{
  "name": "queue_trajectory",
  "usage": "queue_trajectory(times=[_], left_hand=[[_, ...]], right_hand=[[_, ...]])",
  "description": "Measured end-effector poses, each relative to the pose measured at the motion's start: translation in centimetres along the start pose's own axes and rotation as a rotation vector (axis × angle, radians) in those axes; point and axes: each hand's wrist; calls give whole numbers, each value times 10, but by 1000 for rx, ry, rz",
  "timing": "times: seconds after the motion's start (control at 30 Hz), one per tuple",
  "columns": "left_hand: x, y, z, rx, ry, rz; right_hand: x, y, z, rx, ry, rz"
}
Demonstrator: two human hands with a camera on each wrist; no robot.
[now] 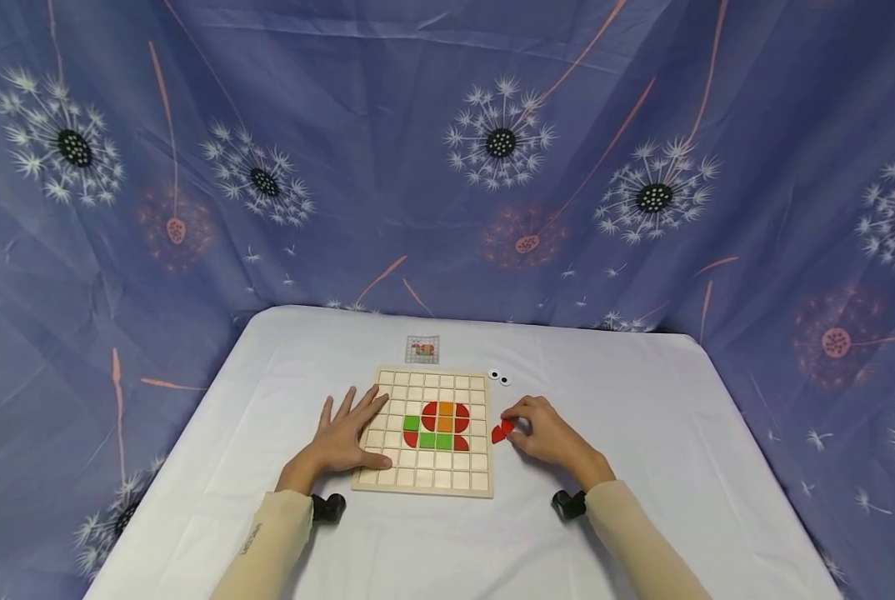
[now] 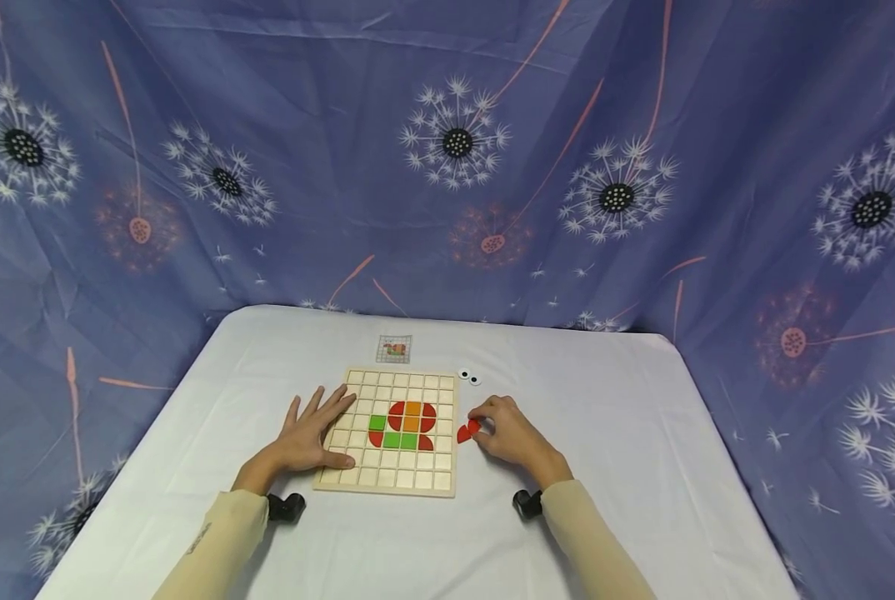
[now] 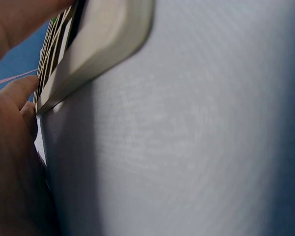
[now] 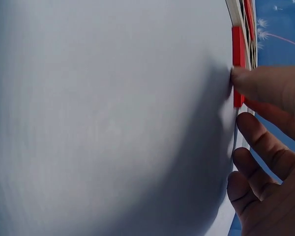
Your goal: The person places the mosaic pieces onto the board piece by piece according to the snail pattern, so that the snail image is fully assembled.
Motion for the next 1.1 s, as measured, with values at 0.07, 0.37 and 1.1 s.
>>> queue_trajectory(times=[0.07,0.37,1.1], left_hand=[[0,0,0,0,-2,0],[1,1,0,1,1,-4],[1,1,2,-12,13,5]], right_hand=[[-3,0,-1,-10,5,6],[-10,-3,6,-20,15,4],[-8,-5,14,0,24,-85]])
Point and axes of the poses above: each hand's wrist, its own z-axis away from the middle knuckle, its own y-axis out of the palm, x = y × z, and after that the axes turned 6 degrees about -x, right-handed
